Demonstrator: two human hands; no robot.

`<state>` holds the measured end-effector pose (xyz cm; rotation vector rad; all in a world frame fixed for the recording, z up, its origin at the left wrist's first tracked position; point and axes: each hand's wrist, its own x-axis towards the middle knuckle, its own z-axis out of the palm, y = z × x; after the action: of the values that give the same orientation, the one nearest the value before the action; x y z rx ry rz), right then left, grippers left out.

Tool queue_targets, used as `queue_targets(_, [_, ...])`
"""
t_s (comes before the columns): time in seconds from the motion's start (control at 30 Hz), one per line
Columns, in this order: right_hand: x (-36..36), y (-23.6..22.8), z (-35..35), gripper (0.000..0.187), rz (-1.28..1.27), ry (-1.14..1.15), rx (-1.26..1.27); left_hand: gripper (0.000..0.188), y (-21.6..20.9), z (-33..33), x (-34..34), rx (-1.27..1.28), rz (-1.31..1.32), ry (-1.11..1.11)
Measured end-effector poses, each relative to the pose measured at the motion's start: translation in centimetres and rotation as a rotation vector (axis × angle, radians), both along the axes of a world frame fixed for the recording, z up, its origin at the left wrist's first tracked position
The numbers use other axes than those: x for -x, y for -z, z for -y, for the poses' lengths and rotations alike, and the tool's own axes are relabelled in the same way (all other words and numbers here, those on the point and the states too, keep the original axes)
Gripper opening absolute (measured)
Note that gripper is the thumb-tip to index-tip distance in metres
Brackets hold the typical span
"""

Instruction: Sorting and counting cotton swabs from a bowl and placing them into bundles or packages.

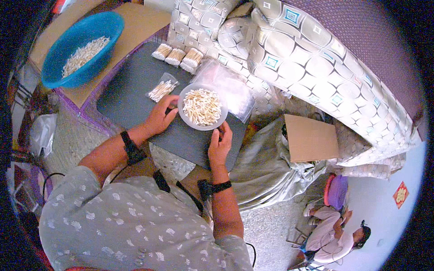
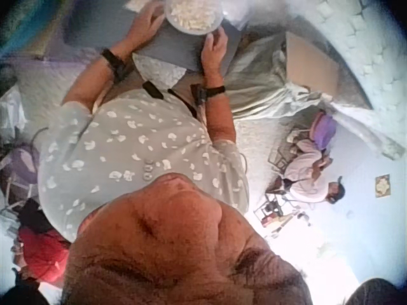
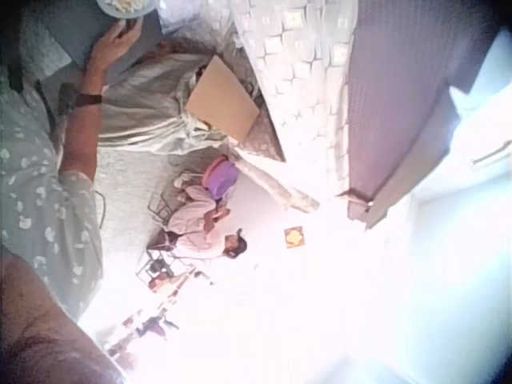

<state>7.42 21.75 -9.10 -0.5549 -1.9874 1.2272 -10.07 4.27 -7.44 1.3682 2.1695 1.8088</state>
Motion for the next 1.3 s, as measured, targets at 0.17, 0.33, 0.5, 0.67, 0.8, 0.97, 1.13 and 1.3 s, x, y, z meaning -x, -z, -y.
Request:
queue_targets(0.17, [-0.1,-0.2,-0.2,0.036,-0.041,-0.02,-0.021,0.039,0.4,-0.2,0.0,-0.043,0.028,-0.011])
queue_targets(0.33, [-0.1,-4.1,0.3,0.032,0.042,0.089,-0.397,0.039,1.3,0.0,0.2,-0.038,0.106,0.023])
queue_targets(0.5, [3.7,-8.4,-0.2,0.024,0.146,-0.093,-0.747,0.04,1.4,0.2,0.2,-0.059,0.119,0.026])
queue_targets(0.67, [8.1,-9.0,-0.5,0.021,0.285,-0.157,-0.876,0.04,1.1,0.1,0.2,-0.023,0.183,0.037])
queue_targets(0.8, [9.4,-8.1,-1.4,0.02,0.382,-0.113,-0.889,0.04,1.2,-0.1,0.2,-0.021,0.162,0.031])
queue_targets(0.97, [8.7,-8.3,-1.8,0.017,0.362,-0.104,-0.8,0.041,2.0,-0.3,0.5,-0.05,0.138,0.026])
queue_targets(1.13, [6.1,-8.9,-1.8,0.012,0.214,-0.045,-0.804,0.039,2.6,-0.5,0.4,-0.082,0.155,0.013])
queue_targets(1.3, [2.7,-7.2,-0.9,0.009,0.048,-0.033,-0.308,0.031,1.7,-0.5,0.3,-0.086,0.182,-0.022])
